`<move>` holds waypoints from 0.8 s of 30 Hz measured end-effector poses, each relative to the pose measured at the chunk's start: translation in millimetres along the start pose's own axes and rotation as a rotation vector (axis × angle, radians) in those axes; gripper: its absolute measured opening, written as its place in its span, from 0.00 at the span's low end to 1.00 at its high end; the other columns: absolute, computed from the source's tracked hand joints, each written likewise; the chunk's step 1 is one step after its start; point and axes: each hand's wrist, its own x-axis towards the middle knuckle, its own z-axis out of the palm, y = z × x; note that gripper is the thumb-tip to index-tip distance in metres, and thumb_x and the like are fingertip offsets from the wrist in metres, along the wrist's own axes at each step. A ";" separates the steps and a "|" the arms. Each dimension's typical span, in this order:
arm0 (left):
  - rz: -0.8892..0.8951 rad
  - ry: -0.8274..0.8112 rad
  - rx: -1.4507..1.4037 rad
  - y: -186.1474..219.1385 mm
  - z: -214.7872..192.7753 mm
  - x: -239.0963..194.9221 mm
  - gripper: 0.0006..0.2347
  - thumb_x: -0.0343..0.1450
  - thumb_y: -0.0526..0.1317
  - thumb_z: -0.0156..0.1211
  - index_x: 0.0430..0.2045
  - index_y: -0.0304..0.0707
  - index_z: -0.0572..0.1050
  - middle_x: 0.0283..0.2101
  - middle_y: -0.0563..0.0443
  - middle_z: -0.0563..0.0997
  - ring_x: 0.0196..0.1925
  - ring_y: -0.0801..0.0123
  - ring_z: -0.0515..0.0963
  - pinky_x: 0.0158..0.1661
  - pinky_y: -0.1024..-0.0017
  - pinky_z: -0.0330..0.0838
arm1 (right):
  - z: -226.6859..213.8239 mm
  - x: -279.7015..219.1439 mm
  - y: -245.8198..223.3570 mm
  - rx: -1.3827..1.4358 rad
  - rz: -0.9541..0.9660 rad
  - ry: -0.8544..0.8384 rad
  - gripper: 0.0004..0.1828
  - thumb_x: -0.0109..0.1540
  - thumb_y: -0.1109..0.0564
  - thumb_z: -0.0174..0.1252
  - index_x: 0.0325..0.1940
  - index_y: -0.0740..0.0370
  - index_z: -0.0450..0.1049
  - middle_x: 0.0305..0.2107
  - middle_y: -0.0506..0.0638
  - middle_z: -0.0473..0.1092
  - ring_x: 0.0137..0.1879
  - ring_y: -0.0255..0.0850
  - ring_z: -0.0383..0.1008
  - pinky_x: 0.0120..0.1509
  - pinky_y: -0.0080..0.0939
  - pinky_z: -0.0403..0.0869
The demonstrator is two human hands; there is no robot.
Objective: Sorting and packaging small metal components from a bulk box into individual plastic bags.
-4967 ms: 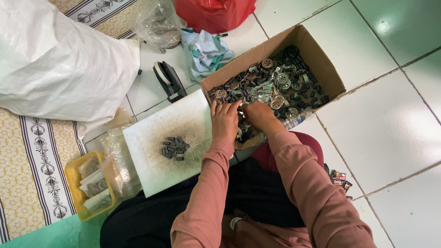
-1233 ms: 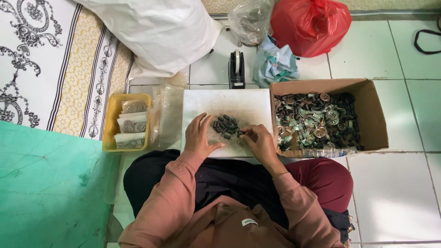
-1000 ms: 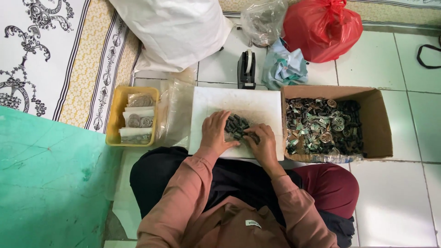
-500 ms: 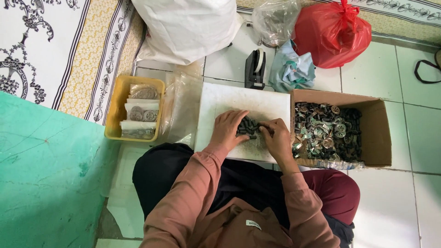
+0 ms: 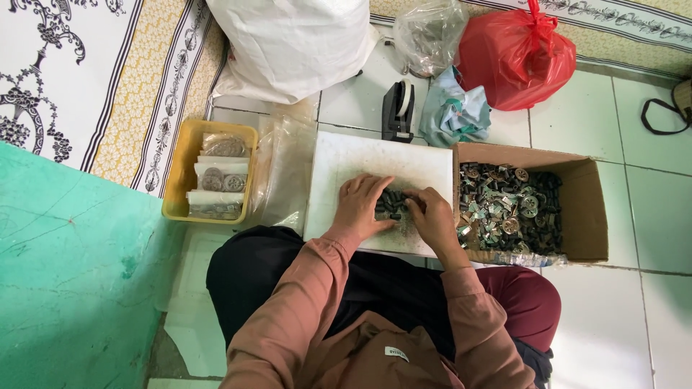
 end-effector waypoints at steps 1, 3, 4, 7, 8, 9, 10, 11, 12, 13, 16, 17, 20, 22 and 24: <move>0.000 -0.001 -0.001 2.2 -0.1 0.3 0.44 0.62 0.58 0.75 0.72 0.63 0.53 0.62 0.59 0.67 0.69 0.64 0.60 0.69 0.52 0.53 | 0.0 -0.3 0.7 -0.001 0.001 0.000 0.09 0.69 0.63 0.56 0.51 0.69 0.78 0.31 0.55 0.67 0.32 0.43 0.72 0.34 0.42 0.71; 0.001 0.041 0.005 5.9 -0.6 1.9 0.43 0.63 0.57 0.75 0.71 0.58 0.54 0.61 0.56 0.68 0.67 0.63 0.62 0.68 0.52 0.54 | 0.4 0.0 2.1 0.020 0.006 0.006 0.11 0.70 0.64 0.53 0.54 0.69 0.76 0.31 0.55 0.67 0.31 0.41 0.70 0.34 0.42 0.70; 0.002 0.041 0.005 5.1 0.6 2.2 0.43 0.63 0.57 0.75 0.71 0.58 0.54 0.61 0.56 0.68 0.67 0.63 0.62 0.68 0.52 0.54 | 0.0 0.9 2.9 0.019 0.007 0.007 0.11 0.70 0.64 0.53 0.54 0.69 0.76 0.31 0.55 0.67 0.31 0.41 0.70 0.34 0.42 0.70; -0.012 0.043 -0.014 3.9 6.6 2.5 0.40 0.65 0.56 0.72 0.72 0.59 0.54 0.60 0.56 0.68 0.67 0.63 0.62 0.68 0.52 0.54 | -1.5 1.1 4.7 0.020 0.017 0.014 0.11 0.69 0.65 0.53 0.54 0.68 0.77 0.30 0.54 0.67 0.30 0.40 0.69 0.33 0.41 0.69; -0.012 0.043 -0.008 3.0 9.5 2.5 0.40 0.65 0.57 0.72 0.71 0.59 0.54 0.59 0.57 0.68 0.67 0.64 0.62 0.68 0.52 0.53 | -1.3 0.8 4.5 0.021 0.018 0.013 0.11 0.70 0.65 0.52 0.54 0.68 0.77 0.30 0.54 0.66 0.30 0.40 0.69 0.33 0.41 0.68; -0.013 0.046 0.000 1.3 11.9 3.2 0.40 0.65 0.58 0.71 0.71 0.60 0.54 0.59 0.57 0.68 0.66 0.64 0.62 0.68 0.52 0.53 | -0.7 1.8 4.0 0.022 0.016 0.011 0.11 0.70 0.65 0.52 0.54 0.68 0.77 0.30 0.54 0.66 0.29 0.39 0.68 0.32 0.40 0.68; -0.014 0.048 0.001 0.8 11.8 3.2 0.40 0.65 0.58 0.71 0.71 0.60 0.54 0.59 0.57 0.68 0.66 0.64 0.62 0.68 0.52 0.53 | 0.0 2.7 7.2 0.022 0.013 0.010 0.11 0.70 0.65 0.52 0.54 0.68 0.77 0.30 0.54 0.66 0.29 0.39 0.68 0.32 0.40 0.68; -0.016 0.051 -0.013 0.7 11.9 2.6 0.40 0.66 0.58 0.71 0.72 0.60 0.54 0.59 0.57 0.68 0.67 0.64 0.62 0.68 0.53 0.53 | 0.7 2.9 10.5 0.031 0.024 0.021 0.12 0.70 0.65 0.53 0.54 0.67 0.78 0.30 0.55 0.67 0.30 0.40 0.69 0.33 0.41 0.68; -0.019 0.055 -0.027 0.7 12.2 2.1 0.40 0.66 0.59 0.70 0.72 0.61 0.53 0.60 0.56 0.68 0.68 0.64 0.62 0.68 0.53 0.53 | 1.3 3.0 13.8 0.040 0.034 0.031 0.12 0.69 0.64 0.53 0.55 0.66 0.78 0.29 0.55 0.67 0.30 0.41 0.69 0.34 0.42 0.68; -0.020 0.055 -0.027 1.1 8.5 2.2 0.40 0.66 0.59 0.70 0.72 0.61 0.53 0.60 0.56 0.68 0.68 0.64 0.62 0.68 0.53 0.53 | 0.8 3.4 13.3 0.040 0.033 0.030 0.12 0.69 0.64 0.53 0.55 0.66 0.78 0.29 0.55 0.67 0.30 0.41 0.69 0.34 0.42 0.68; -0.041 0.055 -0.169 1.8 0.8 1.0 0.39 0.68 0.63 0.66 0.73 0.60 0.53 0.62 0.54 0.68 0.70 0.61 0.63 0.69 0.50 0.53 | -1.6 1.6 13.1 0.043 0.034 0.023 0.12 0.69 0.64 0.54 0.54 0.65 0.79 0.29 0.56 0.67 0.30 0.43 0.69 0.34 0.43 0.68; -0.067 0.079 -0.265 0.3 -0.3 2.0 0.35 0.71 0.63 0.60 0.73 0.60 0.54 0.63 0.54 0.68 0.70 0.60 0.63 0.69 0.48 0.53 | -2.9 2.0 13.7 0.070 0.049 0.028 0.12 0.70 0.64 0.52 0.55 0.65 0.78 0.29 0.56 0.67 0.30 0.42 0.68 0.34 0.43 0.67; -0.123 0.169 -0.498 -3.1 -11.5 4.7 0.29 0.77 0.63 0.50 0.72 0.56 0.57 0.63 0.51 0.69 0.69 0.55 0.64 0.68 0.44 0.55 | -6.7 -0.8 15.4 0.139 0.066 0.027 0.13 0.71 0.64 0.50 0.56 0.65 0.77 0.28 0.55 0.66 0.31 0.40 0.66 0.35 0.42 0.66; -0.151 0.234 -0.637 -6.9 -27.2 1.3 0.27 0.79 0.62 0.46 0.71 0.53 0.60 0.62 0.48 0.70 0.69 0.51 0.64 0.68 0.42 0.56 | -6.0 -3.7 21.1 0.180 0.070 0.024 0.13 0.71 0.64 0.49 0.56 0.66 0.77 0.29 0.54 0.65 0.31 0.39 0.65 0.35 0.42 0.65; -0.272 0.129 -0.561 -11.5 -49.8 -7.7 0.24 0.78 0.59 0.45 0.69 0.58 0.59 0.63 0.52 0.70 0.66 0.51 0.69 0.64 0.43 0.65 | -3.5 -4.3 31.0 0.165 0.127 0.010 0.13 0.70 0.61 0.53 0.56 0.63 0.79 0.33 0.57 0.70 0.37 0.44 0.72 0.39 0.43 0.72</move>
